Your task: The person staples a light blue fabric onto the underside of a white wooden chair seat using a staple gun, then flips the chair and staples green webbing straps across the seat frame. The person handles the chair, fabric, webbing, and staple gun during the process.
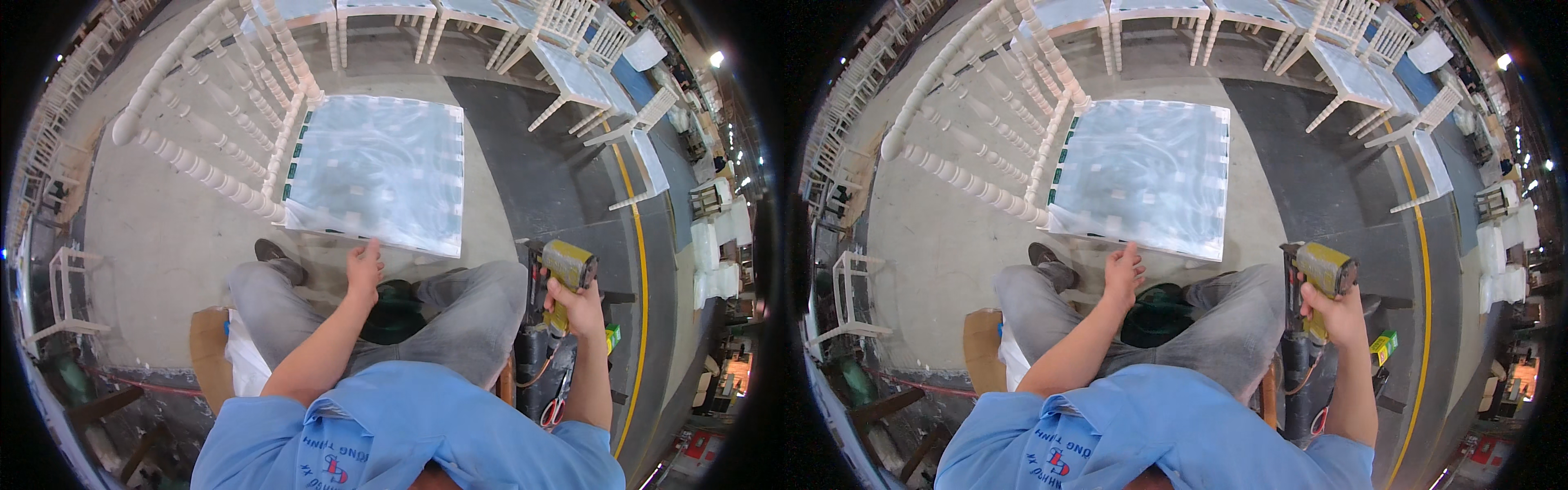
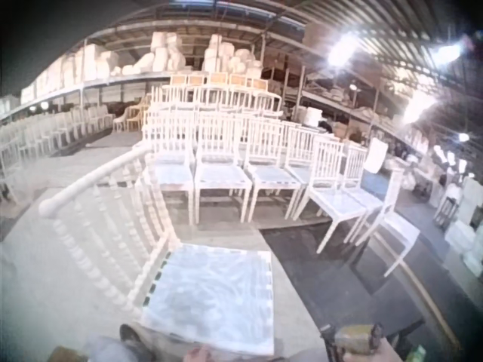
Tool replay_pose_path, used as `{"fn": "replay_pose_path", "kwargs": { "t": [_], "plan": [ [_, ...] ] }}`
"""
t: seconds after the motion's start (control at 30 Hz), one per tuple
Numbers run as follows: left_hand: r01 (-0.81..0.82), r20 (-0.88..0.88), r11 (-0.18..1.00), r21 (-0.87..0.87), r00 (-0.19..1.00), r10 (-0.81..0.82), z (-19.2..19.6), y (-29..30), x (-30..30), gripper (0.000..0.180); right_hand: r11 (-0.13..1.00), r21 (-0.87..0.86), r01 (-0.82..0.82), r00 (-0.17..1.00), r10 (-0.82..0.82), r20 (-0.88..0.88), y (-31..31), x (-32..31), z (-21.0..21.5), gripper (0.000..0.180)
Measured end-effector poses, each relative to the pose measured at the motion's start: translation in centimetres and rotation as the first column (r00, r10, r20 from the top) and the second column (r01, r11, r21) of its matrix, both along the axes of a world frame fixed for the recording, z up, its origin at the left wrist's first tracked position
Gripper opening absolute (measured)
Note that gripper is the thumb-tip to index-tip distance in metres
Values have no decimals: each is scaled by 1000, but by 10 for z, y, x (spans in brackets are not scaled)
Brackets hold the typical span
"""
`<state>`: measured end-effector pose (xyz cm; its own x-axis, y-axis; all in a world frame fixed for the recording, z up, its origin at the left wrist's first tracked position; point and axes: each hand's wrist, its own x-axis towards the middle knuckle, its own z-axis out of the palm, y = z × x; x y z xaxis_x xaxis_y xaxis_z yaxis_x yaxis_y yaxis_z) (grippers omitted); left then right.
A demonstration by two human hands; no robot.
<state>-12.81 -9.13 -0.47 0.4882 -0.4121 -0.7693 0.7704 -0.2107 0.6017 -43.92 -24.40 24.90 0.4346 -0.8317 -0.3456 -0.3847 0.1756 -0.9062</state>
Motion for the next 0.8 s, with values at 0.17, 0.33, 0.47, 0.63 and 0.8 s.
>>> {"fn": "replay_pose_path", "kwargs": {
  "t": [0.17, 0.33, 0.47, 0.63, 0.8],
  "plan": [
    [-360, -263, 930, -71, 906, 331, -16, -36, 53, 100, 997, 32, 66, 997, -67, 39, 20, -18, -8, 32],
    [-476, -175, 824, -308, 879, 443, -43, -40, 51, 85, 988, 4, 152, 986, -151, 73, 42, -43, -7, 38],
    [-409, -138, 864, -293, 913, 385, -44, -36, 56, 71, 967, 1, 253, 965, -253, 74, 61, -60, -10, 38],
    [-187, -24, 938, -292, 982, 188, -42, -7, 118, 55, 950, -3, 311, 949, -311, 44, 77, -65, -9, 36],
    [83, -26, 974, -211, 996, -91, -23, 17, 205, 59, 971, -105, 213, 975, -217, -34, 66, -60, 2, 32]
  ]
}}
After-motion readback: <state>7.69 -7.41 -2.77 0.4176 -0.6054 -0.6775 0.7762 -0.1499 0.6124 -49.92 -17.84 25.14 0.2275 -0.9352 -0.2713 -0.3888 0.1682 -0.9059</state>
